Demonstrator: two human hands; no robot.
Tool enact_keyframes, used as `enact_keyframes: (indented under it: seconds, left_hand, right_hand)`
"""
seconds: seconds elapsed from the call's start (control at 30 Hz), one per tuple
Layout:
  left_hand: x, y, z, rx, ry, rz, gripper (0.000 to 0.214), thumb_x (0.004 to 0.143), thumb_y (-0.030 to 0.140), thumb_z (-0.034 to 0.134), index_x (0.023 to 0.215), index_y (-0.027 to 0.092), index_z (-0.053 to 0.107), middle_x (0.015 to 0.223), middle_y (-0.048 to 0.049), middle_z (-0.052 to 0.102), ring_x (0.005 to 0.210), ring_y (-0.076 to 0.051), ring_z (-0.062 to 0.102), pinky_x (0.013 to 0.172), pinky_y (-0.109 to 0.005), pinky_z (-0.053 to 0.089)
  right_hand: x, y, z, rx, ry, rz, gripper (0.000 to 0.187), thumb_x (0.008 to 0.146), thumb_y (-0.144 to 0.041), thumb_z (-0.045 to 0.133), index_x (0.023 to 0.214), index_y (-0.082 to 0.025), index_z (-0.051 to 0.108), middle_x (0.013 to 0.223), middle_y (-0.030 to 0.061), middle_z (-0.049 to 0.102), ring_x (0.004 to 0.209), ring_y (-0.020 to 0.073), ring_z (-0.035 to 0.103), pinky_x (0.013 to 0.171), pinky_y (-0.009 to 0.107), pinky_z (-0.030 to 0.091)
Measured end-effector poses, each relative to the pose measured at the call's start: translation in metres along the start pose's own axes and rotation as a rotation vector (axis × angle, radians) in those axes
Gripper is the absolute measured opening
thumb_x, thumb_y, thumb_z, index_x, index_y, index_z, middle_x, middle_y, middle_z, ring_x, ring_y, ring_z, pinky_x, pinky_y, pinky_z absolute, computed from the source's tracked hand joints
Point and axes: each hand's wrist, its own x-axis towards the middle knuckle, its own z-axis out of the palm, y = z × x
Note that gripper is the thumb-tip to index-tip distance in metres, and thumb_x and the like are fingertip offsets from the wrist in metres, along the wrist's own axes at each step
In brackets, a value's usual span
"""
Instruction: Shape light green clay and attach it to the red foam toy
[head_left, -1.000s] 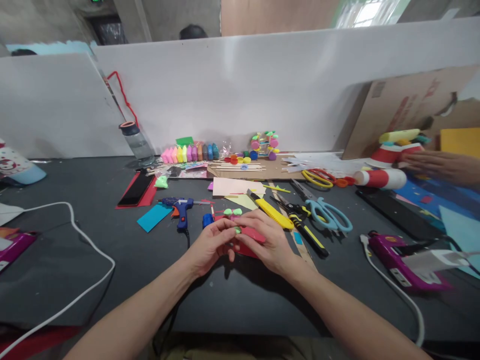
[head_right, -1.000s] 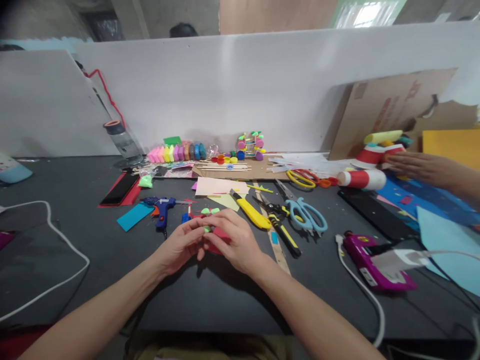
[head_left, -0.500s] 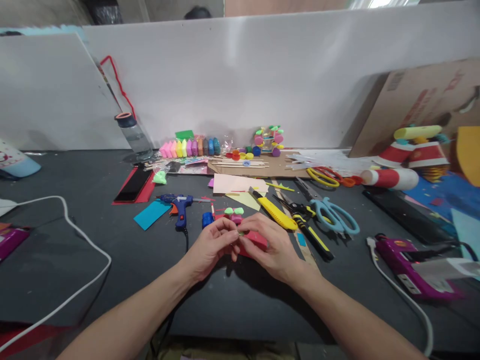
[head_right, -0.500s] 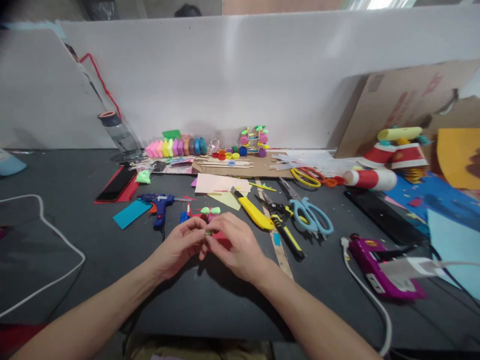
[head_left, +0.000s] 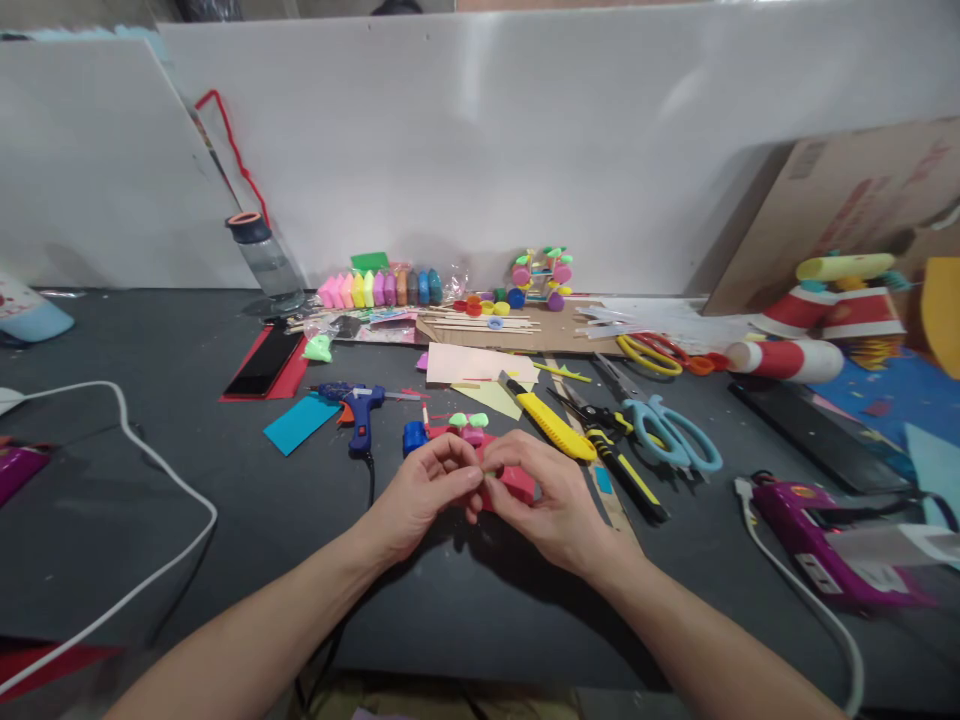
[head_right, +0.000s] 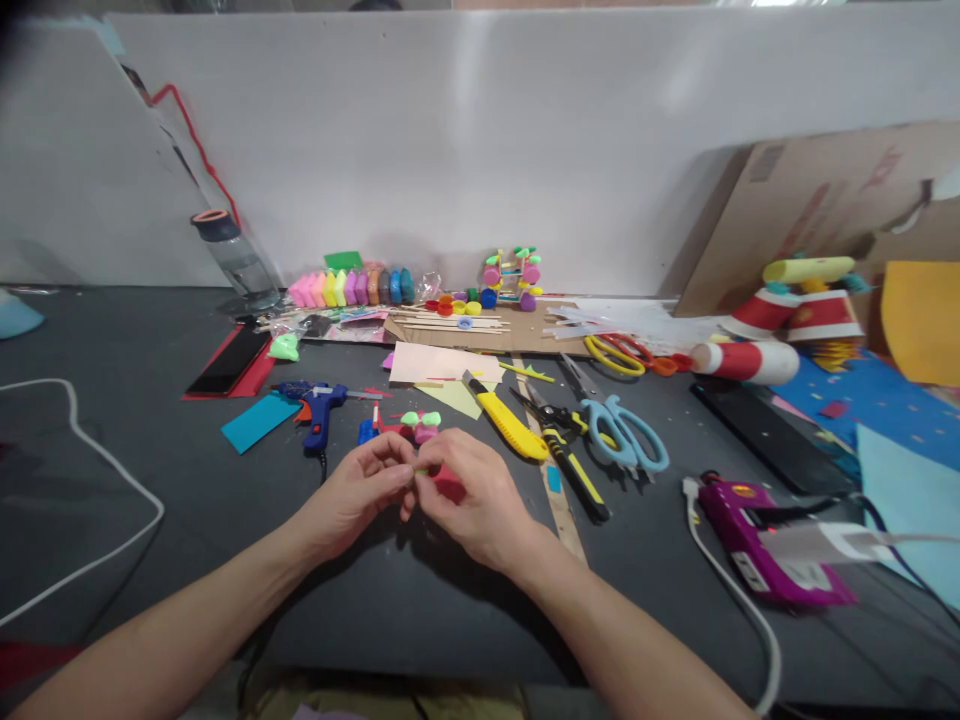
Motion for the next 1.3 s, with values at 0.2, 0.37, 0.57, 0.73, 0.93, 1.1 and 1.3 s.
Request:
enact_keyframes:
  seconds: [0.2, 0.37, 0.57, 0.73, 0.93, 1.1, 1.3]
  left_hand:
    - [-0.001, 0.001, -0.001, -0.007, 0.029, 0.002, 0.020, 0.097, 0.031, 0.066, 0.107, 0.014, 0.065, 0.090, -0.0010, 0.067, 0.069, -0.012, 0.064, 0.064, -0.028, 0.057]
    - [-0.001, -0.001, -0.002, -0.003, 0.032, 0.002, 0.023, 0.098, 0.033, 0.065, 0.111, 0.014, 0.065, 0.098, -0.0034, 0.069, 0.076, -0.014, 0.066, 0.068, -0.031, 0.059]
    - [0.003, -0.006, -0.001, 0.060, 0.020, 0.011, 0.027, 0.098, 0.035, 0.065, 0.116, 0.015, 0.065, 0.107, -0.0061, 0.070, 0.085, -0.017, 0.069, 0.074, -0.035, 0.061]
    - [0.007, -0.009, -0.002, 0.082, 0.018, 0.017, 0.027, 0.097, 0.034, 0.065, 0.116, 0.015, 0.065, 0.109, -0.0065, 0.069, 0.087, -0.018, 0.069, 0.075, -0.036, 0.061]
    - [0.003, -0.003, 0.000, 0.007, 0.012, 0.015, 0.019, 0.096, 0.031, 0.067, 0.102, 0.014, 0.066, 0.087, -0.0004, 0.069, 0.068, -0.012, 0.065, 0.064, -0.029, 0.058]
    - [-0.003, 0.011, 0.006, -0.162, 0.011, -0.014, 0.034, 0.081, 0.035, 0.084, 0.101, 0.016, 0.064, 0.081, -0.0014, 0.075, 0.063, -0.012, 0.069, 0.062, -0.025, 0.058]
    - [-0.008, 0.016, 0.009, -0.234, -0.021, -0.049, 0.027, 0.079, 0.030, 0.086, 0.096, 0.014, 0.072, 0.091, -0.0077, 0.080, 0.072, -0.015, 0.075, 0.067, -0.025, 0.060]
  right_hand:
    - [0.002, -0.003, 0.000, 0.047, 0.024, 0.054, 0.020, 0.101, -0.036, 0.061, 0.106, -0.017, 0.066, 0.101, 0.0034, 0.069, 0.086, 0.0156, 0.067, 0.079, 0.034, 0.059]
    - [0.007, -0.006, -0.003, 0.044, -0.017, 0.050, 0.019, 0.101, -0.035, 0.061, 0.100, -0.017, 0.068, 0.097, 0.0036, 0.070, 0.088, 0.0164, 0.069, 0.079, 0.034, 0.059]
    - [0.013, -0.010, -0.005, 0.022, 0.001, 0.014, 0.011, 0.099, -0.022, 0.061, 0.091, -0.025, 0.068, 0.082, 0.0009, 0.071, 0.073, 0.0149, 0.068, 0.067, 0.026, 0.056]
    - [0.014, -0.012, -0.004, -0.023, 0.030, 0.001, 0.014, 0.094, -0.018, 0.061, 0.085, -0.026, 0.066, 0.078, -0.0010, 0.070, 0.069, 0.0146, 0.067, 0.063, 0.024, 0.054]
    - [0.010, 0.003, -0.013, -0.103, 0.200, 0.073, 0.009, 0.091, -0.020, 0.062, 0.085, -0.025, 0.066, 0.080, 0.0009, 0.070, 0.071, 0.0166, 0.066, 0.066, 0.027, 0.054]
    - [0.008, 0.012, -0.025, -0.098, 0.274, 0.200, 0.016, 0.100, -0.034, 0.060, 0.094, -0.020, 0.066, 0.094, 0.0053, 0.070, 0.086, 0.0167, 0.068, 0.075, 0.030, 0.057]
    - [0.007, -0.001, -0.023, -0.033, 0.127, 0.213, 0.018, 0.101, -0.033, 0.060, 0.102, -0.019, 0.072, 0.089, 0.0021, 0.074, 0.076, 0.0142, 0.069, 0.071, 0.028, 0.057]
